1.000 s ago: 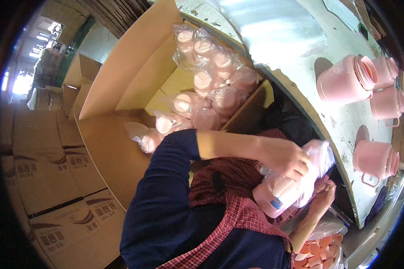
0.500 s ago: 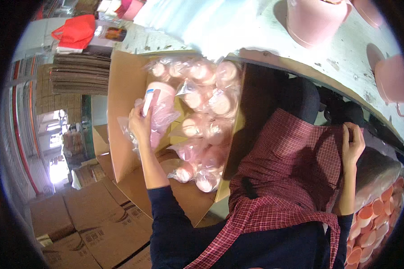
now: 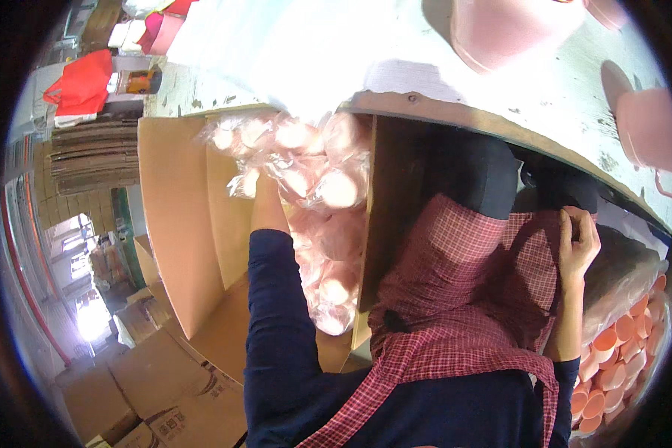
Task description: The person assembles pink thermos flasks by screwing lids onto bodies, then places each completed unit into a plastic bag and into a cardboard box. The person repeats this process for multiple units.
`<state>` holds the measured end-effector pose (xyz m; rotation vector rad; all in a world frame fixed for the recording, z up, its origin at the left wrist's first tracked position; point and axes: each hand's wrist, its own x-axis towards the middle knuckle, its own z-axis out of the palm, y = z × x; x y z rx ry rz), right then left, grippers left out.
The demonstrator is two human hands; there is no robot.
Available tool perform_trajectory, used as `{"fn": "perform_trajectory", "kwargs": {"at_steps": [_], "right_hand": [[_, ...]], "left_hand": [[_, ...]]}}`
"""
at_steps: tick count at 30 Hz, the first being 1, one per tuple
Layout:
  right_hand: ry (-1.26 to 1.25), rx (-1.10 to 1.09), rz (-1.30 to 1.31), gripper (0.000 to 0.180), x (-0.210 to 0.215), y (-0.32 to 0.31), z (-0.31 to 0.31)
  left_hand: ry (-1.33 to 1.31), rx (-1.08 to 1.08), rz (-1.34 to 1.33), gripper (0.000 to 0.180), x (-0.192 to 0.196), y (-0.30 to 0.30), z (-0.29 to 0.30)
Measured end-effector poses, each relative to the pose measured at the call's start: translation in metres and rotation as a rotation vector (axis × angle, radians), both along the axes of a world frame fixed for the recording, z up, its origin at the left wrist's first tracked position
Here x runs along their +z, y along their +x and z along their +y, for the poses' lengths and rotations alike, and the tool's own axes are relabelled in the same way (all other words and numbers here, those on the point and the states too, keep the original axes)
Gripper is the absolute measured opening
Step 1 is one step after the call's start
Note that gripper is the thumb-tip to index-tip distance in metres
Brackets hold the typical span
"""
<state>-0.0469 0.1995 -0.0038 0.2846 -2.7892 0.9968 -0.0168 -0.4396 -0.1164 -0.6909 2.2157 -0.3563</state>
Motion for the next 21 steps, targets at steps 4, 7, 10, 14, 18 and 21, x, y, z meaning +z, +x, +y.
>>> {"fn": "perform_trajectory", "kwargs": {"at_steps": [4,7,10,14,18,21], "right_hand": [[0.036,0.028,0.042,0.004,-0.001,-0.001,-0.002],[0.039,0.030,0.036,0.003,0.000,0.000,-0.001],[0.042,0.054,0.089,0.003,-0.001,0.001,-0.002],[0.033,0.007,0.038,0.004,0.000,0.004,-0.002],[0.031,0.051,0.103,0.004,0.001,0.005,-0.002],[0.053,0.042,0.117,0.004,0.000,0.007,0.001]], "left_hand": [[0.107,-0.019,-0.048,0.030,0.012,-0.001,0.012],[0.233,-0.041,-0.065,0.032,0.026,0.001,0.027],[0.383,-0.103,0.033,0.035,0.029,0.006,0.057],[0.346,-0.432,0.428,0.026,0.001,0.025,0.113],[0.426,-0.293,0.661,0.023,-0.011,0.039,0.132],[0.612,-0.178,0.763,0.028,0.003,0.046,0.143]]}}
